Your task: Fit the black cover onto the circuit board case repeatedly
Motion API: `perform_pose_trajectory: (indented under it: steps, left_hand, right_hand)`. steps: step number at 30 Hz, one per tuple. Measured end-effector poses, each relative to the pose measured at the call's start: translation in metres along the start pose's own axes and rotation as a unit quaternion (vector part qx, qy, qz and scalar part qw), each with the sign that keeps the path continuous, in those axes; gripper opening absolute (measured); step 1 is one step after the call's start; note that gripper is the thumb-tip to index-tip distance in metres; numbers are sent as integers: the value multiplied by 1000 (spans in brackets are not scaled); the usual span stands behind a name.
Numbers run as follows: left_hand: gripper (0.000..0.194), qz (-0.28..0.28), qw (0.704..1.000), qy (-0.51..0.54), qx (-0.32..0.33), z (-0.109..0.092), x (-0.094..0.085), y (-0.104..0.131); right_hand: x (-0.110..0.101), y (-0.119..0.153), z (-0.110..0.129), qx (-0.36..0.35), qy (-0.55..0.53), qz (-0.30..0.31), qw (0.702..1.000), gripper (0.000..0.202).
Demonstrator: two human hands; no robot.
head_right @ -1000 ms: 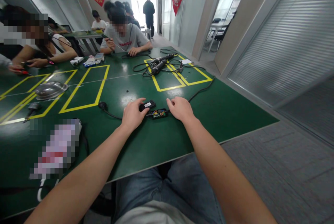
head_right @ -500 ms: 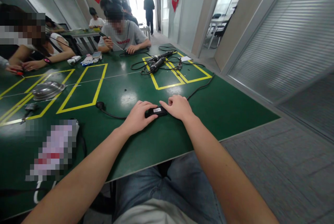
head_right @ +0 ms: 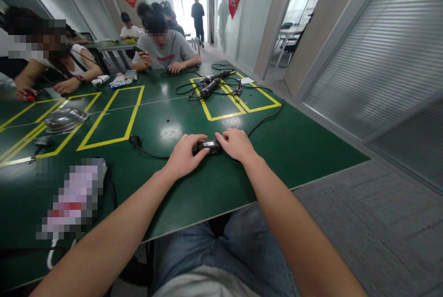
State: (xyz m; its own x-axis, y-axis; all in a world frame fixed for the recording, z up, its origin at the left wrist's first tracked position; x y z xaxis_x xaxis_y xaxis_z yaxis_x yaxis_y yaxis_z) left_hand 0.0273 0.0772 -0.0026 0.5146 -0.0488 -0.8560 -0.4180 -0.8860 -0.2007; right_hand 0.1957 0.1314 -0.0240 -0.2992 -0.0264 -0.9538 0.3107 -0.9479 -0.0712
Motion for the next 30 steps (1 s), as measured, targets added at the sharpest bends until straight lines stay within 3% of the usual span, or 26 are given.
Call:
perform_pose_trajectory:
  steps: [4, 7, 11, 13, 16, 19, 30]
  left_hand:
    - [19, -66, 989, -16, -130, 24, -15, 2]
    - [15, -38, 975, -45, -213, 38, -16, 4]
    - [14, -29, 974, -108, -198, 29, -21, 6]
    - [24, -33, 971, -151, -180, 18, -25, 7]
    - [46, 22, 961, -206, -182, 10, -20, 8]
    - [53, 63, 949, -241, -193, 8, -16, 8]
    - [60, 62, 948, -233, -208, 12, -17, 6]
  right_hand:
    - [-2, 0, -5, 25, 28, -4, 999, 55]
    - [-2, 0, -7, 45, 41, -5, 998, 55]
    - [-3, 2, -9, 66, 57, -1, 996, 57]
    - [-3, 3, -9, 71, 65, 0, 995, 59]
    - [-3, 4, -8, 70, 79, -1, 994, 60]
    - [-2, 5, -7, 70, 86, 0, 994, 60]
    - [-10, 9, -7, 106, 63, -17, 992, 56]
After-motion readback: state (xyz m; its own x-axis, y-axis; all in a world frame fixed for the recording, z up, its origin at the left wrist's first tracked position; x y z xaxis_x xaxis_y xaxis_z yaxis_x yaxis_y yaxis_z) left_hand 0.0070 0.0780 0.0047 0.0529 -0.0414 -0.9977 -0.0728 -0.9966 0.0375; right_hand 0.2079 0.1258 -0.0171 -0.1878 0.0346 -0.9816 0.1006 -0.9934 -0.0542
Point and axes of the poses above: each hand's wrist, its own y-axis away from the middle knuckle, its own x-axis out of the palm, z = x × y, the point moved 8 cm from there along -y, towards the middle knuckle, and after that the axes turned 8 degrees about z, right-handed, at the moved point
